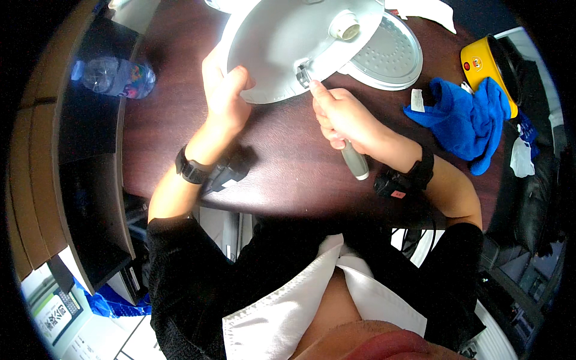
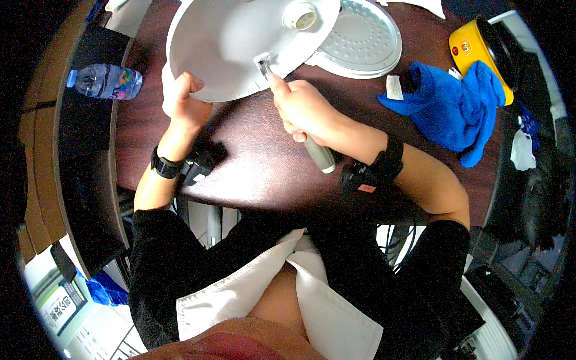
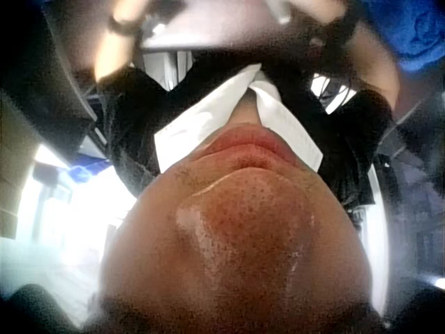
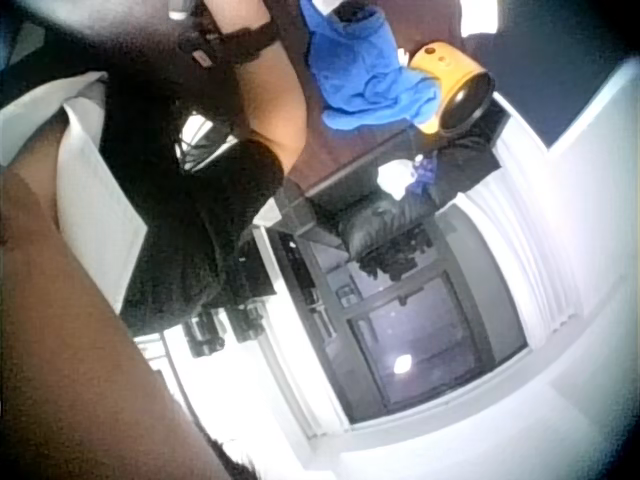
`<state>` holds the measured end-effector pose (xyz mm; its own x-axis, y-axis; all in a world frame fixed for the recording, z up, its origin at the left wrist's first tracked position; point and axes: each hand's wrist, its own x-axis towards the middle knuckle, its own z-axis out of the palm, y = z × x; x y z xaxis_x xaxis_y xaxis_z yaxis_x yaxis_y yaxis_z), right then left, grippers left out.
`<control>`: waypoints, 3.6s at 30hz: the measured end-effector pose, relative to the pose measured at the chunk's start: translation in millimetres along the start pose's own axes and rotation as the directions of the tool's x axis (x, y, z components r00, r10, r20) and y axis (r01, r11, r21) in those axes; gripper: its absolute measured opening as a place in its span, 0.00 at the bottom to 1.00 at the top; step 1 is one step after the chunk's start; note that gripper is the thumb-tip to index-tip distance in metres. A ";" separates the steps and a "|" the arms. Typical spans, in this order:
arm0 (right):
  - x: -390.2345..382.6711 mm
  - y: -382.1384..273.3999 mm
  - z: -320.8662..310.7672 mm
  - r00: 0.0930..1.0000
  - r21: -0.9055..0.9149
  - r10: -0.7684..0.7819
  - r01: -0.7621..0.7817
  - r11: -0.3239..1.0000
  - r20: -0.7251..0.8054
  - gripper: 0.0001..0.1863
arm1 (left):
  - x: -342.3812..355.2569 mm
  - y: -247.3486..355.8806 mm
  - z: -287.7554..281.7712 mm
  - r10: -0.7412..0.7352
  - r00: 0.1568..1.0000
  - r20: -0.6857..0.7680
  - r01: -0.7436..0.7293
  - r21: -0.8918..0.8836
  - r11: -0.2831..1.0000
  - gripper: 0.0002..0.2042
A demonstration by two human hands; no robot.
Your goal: The person wipes the inside of a white plastic appliance lid with a blue cloth, then uses a screwdriver to loosen and remove screws from the lid. The person continues to unscrew fasteners and place them on the table while holding the lid.
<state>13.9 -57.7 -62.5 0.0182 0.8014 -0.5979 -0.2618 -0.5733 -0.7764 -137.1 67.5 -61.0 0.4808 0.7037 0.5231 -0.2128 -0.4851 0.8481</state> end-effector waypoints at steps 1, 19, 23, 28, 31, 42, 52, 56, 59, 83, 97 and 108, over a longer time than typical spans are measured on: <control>1.4 -1.6 -2.0 0.999 -0.083 -0.026 0.024 0.996 -0.027 0.25 | 1.7 2.7 2.4 -0.058 0.998 -0.007 0.057 -0.067 0.996 0.08; 6.0 -12.9 -21.3 0.995 -0.131 0.014 0.000 0.991 0.103 0.27 | 7.8 14.7 4.4 -0.158 0.987 -0.038 0.152 -0.140 0.978 0.08; 4.0 -7.5 -5.7 0.992 0.151 0.060 -0.077 0.985 0.112 0.25 | 10.0 10.5 6.5 -0.249 0.967 -0.059 0.225 -0.260 0.939 0.10; 18.4 -11.3 -12.5 0.959 -0.596 -0.273 0.179 0.782 -0.070 0.27 | 4.4 4.1 -2.3 -0.082 0.994 -0.076 0.085 0.046 0.995 0.10; 23.7 -5.7 -16.7 0.731 -0.887 -0.681 0.346 0.307 0.049 0.26 | 3.5 4.5 -1.2 -0.228 0.969 -0.097 0.210 -0.171 0.963 0.08; 8.3 -16.0 -7.8 0.613 -0.991 -0.779 0.078 -0.109 0.134 0.23 | 5.3 3.2 -1.1 -0.281 0.944 -0.171 0.247 -0.196 0.949 0.07; -5.5 -38.6 -9.8 0.974 -0.322 -0.226 0.215 0.922 0.003 0.26 | 11.8 17.8 -2.5 -0.215 0.931 -0.295 0.101 -0.356 0.929 0.23; -22.4 -44.1 0.7 0.972 0.011 -0.209 0.209 0.978 0.110 0.25 | 14.3 30.5 3.7 -0.099 0.922 -0.374 -0.028 -0.322 0.946 0.25; -26.0 -48.8 -0.6 0.967 0.091 -0.164 0.149 0.985 0.193 0.25 | 10.7 41.8 9.9 -0.059 0.938 -0.340 -0.088 -0.402 0.912 0.26; -23.6 -29.2 -19.7 0.985 -0.062 -0.137 0.144 0.988 0.106 0.24 | -0.8 -1.8 5.0 -0.116 0.930 -0.348 0.054 -0.183 0.982 0.27; -22.3 -24.2 -6.7 0.985 0.072 -0.129 0.121 0.990 0.112 0.23 | 4.6 18.9 11.4 -0.206 0.910 -0.359 0.040 -0.418 0.908 0.29; -13.1 -35.2 -1.4 0.983 -0.034 -0.142 0.147 0.989 0.119 0.24 | -2.3 22.3 10.6 -0.124 0.946 -0.298 -0.010 -0.411 0.912 0.30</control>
<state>24.3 -48.3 -27.6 -0.0603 0.8892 -0.4535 -0.2234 -0.4549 -0.8621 -133.9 49.6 -44.2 0.2278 0.8810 0.4146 -0.5480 -0.2359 0.8025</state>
